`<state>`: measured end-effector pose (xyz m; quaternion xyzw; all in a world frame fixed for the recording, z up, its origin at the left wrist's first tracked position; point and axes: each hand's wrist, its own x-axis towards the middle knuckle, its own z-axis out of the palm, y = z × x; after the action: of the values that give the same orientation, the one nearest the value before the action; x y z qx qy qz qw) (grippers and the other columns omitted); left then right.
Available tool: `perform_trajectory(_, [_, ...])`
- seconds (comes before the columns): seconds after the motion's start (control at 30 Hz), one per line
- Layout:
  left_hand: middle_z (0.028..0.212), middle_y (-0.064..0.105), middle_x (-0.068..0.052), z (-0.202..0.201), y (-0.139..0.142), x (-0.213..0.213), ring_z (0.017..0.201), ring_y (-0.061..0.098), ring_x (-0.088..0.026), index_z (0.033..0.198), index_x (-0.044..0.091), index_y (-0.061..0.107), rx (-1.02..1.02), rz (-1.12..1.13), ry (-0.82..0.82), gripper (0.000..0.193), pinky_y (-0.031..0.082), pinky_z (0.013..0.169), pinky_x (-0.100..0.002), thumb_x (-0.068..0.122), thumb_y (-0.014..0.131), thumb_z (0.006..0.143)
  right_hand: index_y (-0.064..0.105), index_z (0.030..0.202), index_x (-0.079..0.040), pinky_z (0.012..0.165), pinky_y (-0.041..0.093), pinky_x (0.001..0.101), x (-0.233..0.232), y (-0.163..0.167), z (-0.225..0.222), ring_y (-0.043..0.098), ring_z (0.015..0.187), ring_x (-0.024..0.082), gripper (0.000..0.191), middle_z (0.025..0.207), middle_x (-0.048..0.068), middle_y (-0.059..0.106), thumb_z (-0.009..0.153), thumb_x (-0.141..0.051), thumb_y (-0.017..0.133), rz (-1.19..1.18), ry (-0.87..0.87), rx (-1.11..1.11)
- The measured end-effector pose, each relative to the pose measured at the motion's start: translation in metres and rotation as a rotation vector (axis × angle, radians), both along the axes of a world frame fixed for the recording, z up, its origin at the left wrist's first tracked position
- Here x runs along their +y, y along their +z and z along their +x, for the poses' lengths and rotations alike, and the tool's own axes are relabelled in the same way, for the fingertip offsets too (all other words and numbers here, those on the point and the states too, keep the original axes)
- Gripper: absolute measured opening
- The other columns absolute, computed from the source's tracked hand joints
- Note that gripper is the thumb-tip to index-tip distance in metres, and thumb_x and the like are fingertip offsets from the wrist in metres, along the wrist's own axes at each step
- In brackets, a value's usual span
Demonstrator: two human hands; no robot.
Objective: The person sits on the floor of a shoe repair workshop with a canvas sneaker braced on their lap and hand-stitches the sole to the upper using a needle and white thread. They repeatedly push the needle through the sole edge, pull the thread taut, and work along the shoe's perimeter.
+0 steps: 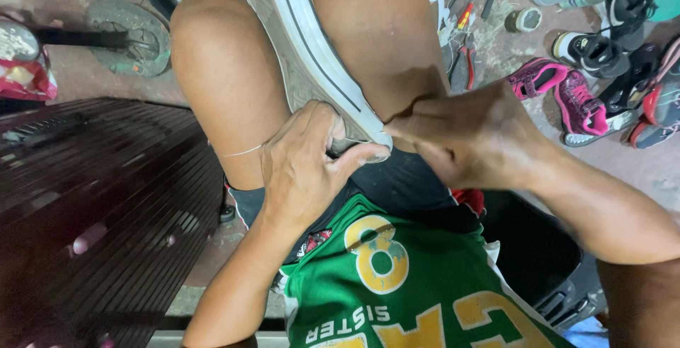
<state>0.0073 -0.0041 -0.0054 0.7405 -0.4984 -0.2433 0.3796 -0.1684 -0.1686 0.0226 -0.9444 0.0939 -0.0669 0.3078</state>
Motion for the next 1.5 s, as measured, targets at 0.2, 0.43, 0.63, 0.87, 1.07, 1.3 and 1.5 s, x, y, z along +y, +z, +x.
perform_trajectory(0.2, [0.080,0.058,-0.012,-0.007,0.012,0.013,0.074,0.062,-0.034,0.085,0.004,0.054,-0.095,-0.110,-0.016,0.051,0.048,0.065,-0.045,0.043,0.087,0.080,0.076,0.092,-0.010,0.051,0.049,0.0330,-0.010,-0.017,-0.008,0.065,0.054,0.020,0.011,0.073,0.006,0.070,0.081,-0.009,0.075,0.261,-0.046,0.101])
perform_trajectory(0.43, [0.081,0.064,-0.013,-0.001,0.023,0.022,0.074,0.066,-0.036,0.090,0.004,0.057,-0.050,-0.058,-0.060,0.049,0.050,0.061,-0.047,0.042,0.084,0.079,0.071,0.081,-0.008,0.057,0.048,0.0280,-0.007,-0.027,-0.006,0.065,0.057,0.015,0.011,0.070,0.003,0.069,0.088,-0.013,0.078,0.304,-0.053,0.037])
perform_trajectory(0.63, [0.089,0.067,-0.014,0.009,0.017,0.035,0.082,0.069,-0.036,0.108,0.003,0.058,-0.097,-0.245,-0.111,0.047,0.052,0.064,-0.047,0.041,0.078,0.088,0.071,0.082,-0.006,0.057,0.045,0.0250,0.003,-0.025,-0.001,0.061,0.059,0.009,0.012,0.069,0.001,0.066,0.090,-0.012,0.078,0.317,-0.062,0.050])
perform_trajectory(0.87, [0.089,0.068,-0.013,0.019,0.008,0.048,0.081,0.070,-0.035,0.104,0.004,0.058,-0.036,-0.274,-0.115,0.043,0.053,0.064,-0.045,0.036,0.080,0.085,0.068,0.078,-0.005,0.054,0.040,0.0232,0.012,-0.020,0.008,0.054,0.056,0.005,0.018,0.064,-0.001,0.061,0.092,-0.010,0.077,0.313,-0.072,0.100])
perform_trajectory(1.07, [0.086,0.067,-0.013,0.023,-0.008,0.053,0.078,0.070,-0.033,0.104,0.004,0.059,-0.072,-0.321,-0.101,0.045,0.052,0.062,-0.044,0.039,0.080,0.083,0.069,0.078,-0.003,0.055,0.039,0.0238,0.018,-0.016,0.021,0.054,0.058,0.006,0.017,0.066,0.001,0.061,0.092,-0.008,0.078,0.248,-0.033,0.133])
perform_trajectory(1.3, [0.088,0.067,-0.010,0.026,-0.019,0.056,0.082,0.069,-0.030,0.104,0.006,0.060,-0.080,-0.335,-0.094,0.045,0.052,0.064,-0.042,0.040,0.080,0.083,0.070,0.084,-0.001,0.059,0.045,0.0244,0.033,-0.006,0.036,0.061,0.062,0.009,0.012,0.075,0.004,0.068,0.093,-0.006,0.075,0.198,0.013,0.140])
perform_trajectory(1.5, [0.089,0.066,-0.008,0.029,-0.026,0.058,0.085,0.068,-0.028,0.104,0.007,0.059,-0.042,-0.403,-0.087,0.044,0.051,0.064,-0.042,0.041,0.079,0.085,0.063,0.080,-0.001,0.057,0.042,0.0285,0.038,0.005,0.048,0.055,0.056,0.018,0.022,0.068,0.007,0.059,0.097,-0.010,0.074,0.147,0.022,0.242])
